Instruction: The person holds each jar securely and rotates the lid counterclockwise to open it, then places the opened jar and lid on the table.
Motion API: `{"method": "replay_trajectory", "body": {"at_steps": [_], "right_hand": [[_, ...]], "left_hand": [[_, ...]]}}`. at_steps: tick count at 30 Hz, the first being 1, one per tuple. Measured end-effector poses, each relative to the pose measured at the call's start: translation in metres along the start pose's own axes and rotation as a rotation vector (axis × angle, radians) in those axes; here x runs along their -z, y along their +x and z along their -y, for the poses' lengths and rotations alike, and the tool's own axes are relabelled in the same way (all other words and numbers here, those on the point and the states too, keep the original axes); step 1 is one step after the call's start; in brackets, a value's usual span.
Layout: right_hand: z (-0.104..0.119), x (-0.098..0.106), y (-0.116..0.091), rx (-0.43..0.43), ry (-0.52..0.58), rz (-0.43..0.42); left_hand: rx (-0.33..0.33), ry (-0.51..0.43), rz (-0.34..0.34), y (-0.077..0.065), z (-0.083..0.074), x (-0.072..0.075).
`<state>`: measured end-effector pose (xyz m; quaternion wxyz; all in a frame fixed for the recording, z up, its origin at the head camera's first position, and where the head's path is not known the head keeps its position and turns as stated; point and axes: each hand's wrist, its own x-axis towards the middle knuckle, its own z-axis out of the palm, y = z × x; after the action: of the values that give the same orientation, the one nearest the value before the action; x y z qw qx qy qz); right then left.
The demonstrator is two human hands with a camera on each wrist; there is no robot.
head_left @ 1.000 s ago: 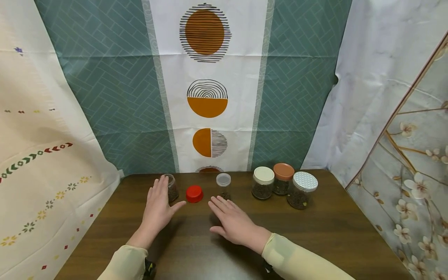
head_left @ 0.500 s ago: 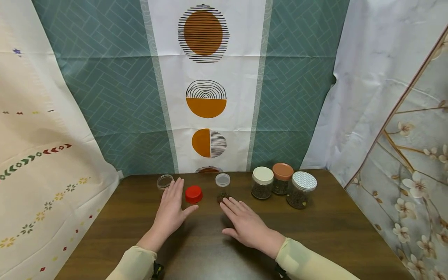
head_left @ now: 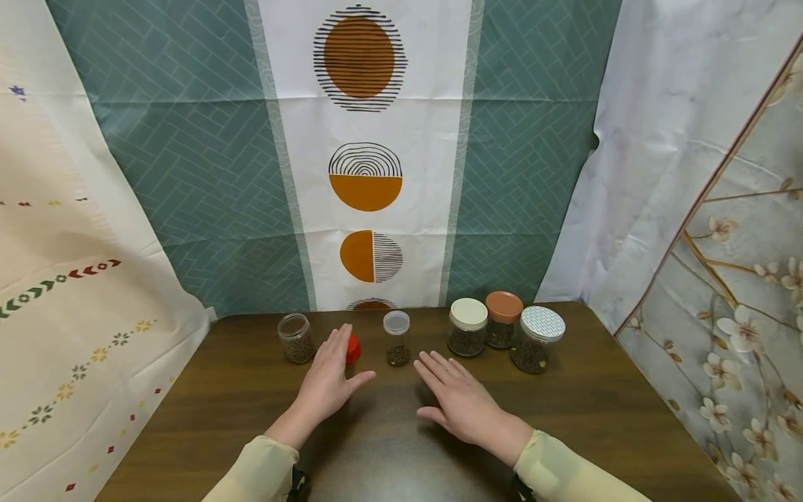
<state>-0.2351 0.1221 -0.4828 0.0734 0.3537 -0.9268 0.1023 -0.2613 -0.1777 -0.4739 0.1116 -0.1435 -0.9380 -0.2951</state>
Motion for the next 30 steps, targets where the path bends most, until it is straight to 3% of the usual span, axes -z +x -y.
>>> {"method": "replay_trajectory", "body": {"at_steps": [9,30], "right_hand": [[-0.009,0.006,-0.009,-0.017,-0.002,-0.029],[-0.028,0.015,-0.019,-0.102,0.038,-0.058]], "left_hand": [[0.058,-0.093,0.051,0.009,-0.004,-0.013],[0.092,-0.237,0.093,0.031,-0.009,-0.037]]}}
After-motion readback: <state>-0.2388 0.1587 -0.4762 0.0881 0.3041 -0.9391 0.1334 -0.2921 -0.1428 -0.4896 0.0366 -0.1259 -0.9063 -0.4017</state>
